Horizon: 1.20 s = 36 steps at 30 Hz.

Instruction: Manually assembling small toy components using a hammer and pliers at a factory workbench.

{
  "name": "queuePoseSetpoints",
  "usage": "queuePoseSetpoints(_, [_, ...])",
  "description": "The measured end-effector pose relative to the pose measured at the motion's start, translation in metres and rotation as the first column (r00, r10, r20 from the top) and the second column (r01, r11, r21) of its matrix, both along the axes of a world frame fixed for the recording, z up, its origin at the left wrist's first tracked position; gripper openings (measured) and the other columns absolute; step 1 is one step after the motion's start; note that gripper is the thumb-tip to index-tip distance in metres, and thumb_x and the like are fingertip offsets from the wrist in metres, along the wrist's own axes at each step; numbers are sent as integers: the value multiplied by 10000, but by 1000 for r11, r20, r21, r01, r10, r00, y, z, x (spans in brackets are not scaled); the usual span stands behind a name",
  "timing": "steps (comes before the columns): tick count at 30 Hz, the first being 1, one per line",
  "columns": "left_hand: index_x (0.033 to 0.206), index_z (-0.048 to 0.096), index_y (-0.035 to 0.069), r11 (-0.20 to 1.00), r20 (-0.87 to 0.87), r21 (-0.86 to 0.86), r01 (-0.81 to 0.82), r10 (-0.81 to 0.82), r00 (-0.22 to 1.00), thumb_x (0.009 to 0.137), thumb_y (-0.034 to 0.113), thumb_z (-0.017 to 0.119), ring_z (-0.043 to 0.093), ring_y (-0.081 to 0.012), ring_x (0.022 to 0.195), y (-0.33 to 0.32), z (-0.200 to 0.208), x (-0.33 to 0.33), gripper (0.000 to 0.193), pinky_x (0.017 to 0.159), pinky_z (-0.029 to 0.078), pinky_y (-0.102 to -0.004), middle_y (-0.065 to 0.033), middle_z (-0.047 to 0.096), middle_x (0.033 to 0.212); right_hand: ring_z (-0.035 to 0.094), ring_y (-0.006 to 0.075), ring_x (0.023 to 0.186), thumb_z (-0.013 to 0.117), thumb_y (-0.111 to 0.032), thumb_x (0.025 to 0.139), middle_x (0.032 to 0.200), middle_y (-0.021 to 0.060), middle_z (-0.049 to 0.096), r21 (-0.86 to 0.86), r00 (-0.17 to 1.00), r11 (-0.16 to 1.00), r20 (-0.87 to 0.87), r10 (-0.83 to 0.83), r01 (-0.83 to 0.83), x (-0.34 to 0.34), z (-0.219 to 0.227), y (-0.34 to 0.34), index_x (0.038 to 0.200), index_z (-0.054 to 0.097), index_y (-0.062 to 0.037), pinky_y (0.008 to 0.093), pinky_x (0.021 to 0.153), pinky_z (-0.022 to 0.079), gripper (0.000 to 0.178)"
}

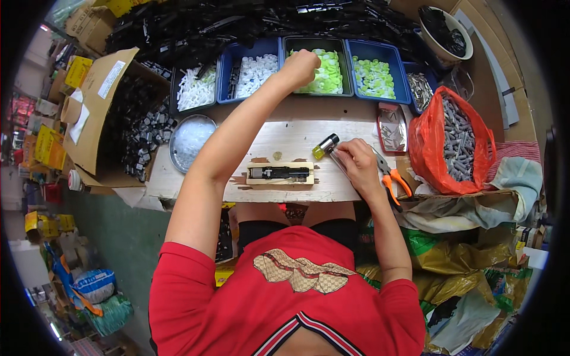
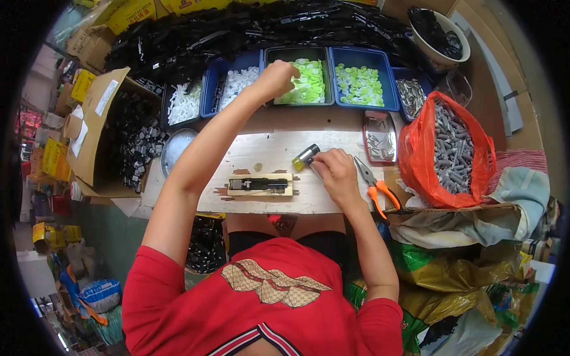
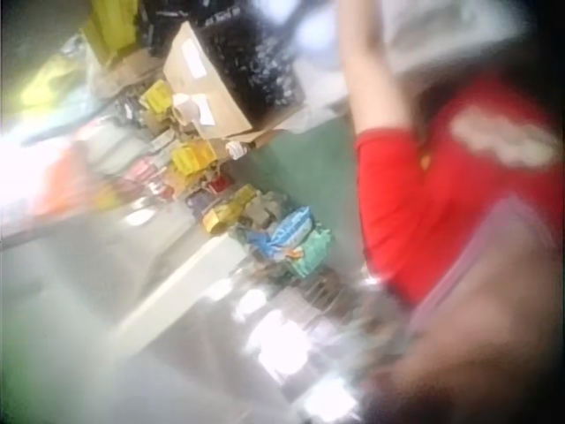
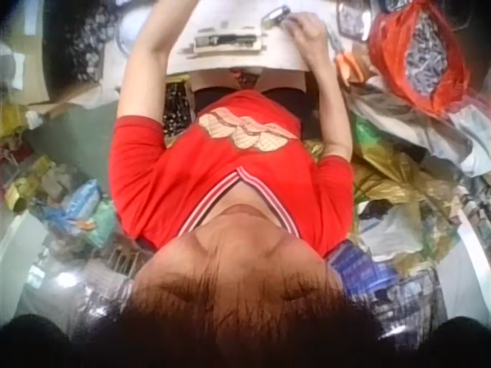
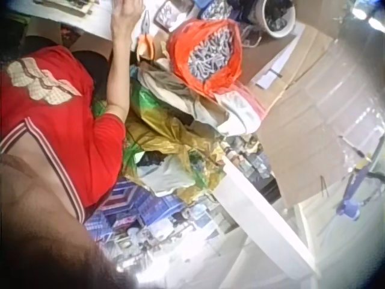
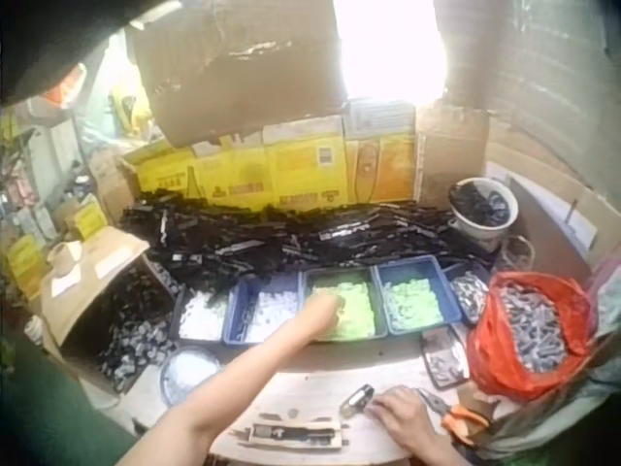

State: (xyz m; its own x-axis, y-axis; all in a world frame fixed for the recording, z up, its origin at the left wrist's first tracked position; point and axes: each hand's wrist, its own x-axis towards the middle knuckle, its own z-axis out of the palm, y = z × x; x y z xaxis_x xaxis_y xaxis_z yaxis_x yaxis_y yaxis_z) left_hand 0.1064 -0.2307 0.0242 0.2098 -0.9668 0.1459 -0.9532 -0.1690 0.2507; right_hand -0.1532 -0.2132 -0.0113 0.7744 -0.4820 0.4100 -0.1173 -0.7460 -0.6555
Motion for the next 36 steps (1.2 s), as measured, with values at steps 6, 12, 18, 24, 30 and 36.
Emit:
queuePoseSetpoints(6, [752, 617, -22, 975, -700, -80, -205, 92, 709, 716, 60, 666, 591, -121, 497, 17, 13, 2, 103, 392, 482, -253, -81, 616, 666, 543, 139, 662, 620, -17, 722, 760, 59, 557, 435, 995, 900, 70, -72, 35, 5, 1, -1, 836, 585, 2, 255, 606, 416, 121])
queuePoseSetpoints(12, [857, 588, -7, 969, -994, -52, -240, -27, 107, 796, 106, 616, 521, -85, 471, 89, 26, -52, 131, 345, 400, -208, -47, 550, 609, 509, 52, 727, 644, -18, 748, 820, -20, 566, 843, 943, 517, 278, -183, -148, 8, 24, 12, 896, 581, -37, 175, 665, 397, 162])
queuePoseSetpoints(18, [971, 576, -44, 981, -927, -51, -189, -117, -356, 787, 44, 605, 591, -158, 633, 179, -9, -102, 205, 499, 502, -255, -105, 589, 784, 513, 57, 711, 638, -17, 758, 815, -8, 574, 864, 913, 397, 386, -128, -309, 28, 38, 41, 899, 580, -34, 186, 664, 401, 153])
queuePoseSetpoints(24, [1012, 580, -55, 964, -883, -111, -241, -207, -421, 805, 32, 587, 614, -171, 668, 210, -23, -113, 225, 544, 533, -279, -137, 619, 824, 544, 63, 723, 642, -30, 762, 787, 1, 587, 882, 942, 348, 337, 3, -317, 34, 35, 67, 876, 588, -17, 195, 669, 433, 127])
queuePoseSetpoints(30, [986, 590, -48, 960, -901, -142, -241, -226, -371, 814, 45, 585, 610, -161, 641, 218, -21, -117, 195, 518, 529, -273, -126, 621, 801, 547, 65, 720, 632, -27, 773, 783, 11, 593, 868, 948, 392, 314, 40, -304, 34, 36, 76, 874, 584, -10, 203, 673, 441, 114])
queuePoseSetpoints(36, [960, 596, -32, 922, -915, -154, -356, -269, -301, 819, 49, 584, 604, -156, 616, 223, -22, -126, 163, 491, 513, -255, -114, 618, 779, 549, 71, 715, 626, -28, 777, 780, 20, 597, 877, 946, 374, 325, 4, -303, 36, 37, 82, 867, 582, -6, 208, 661, 443, 102])
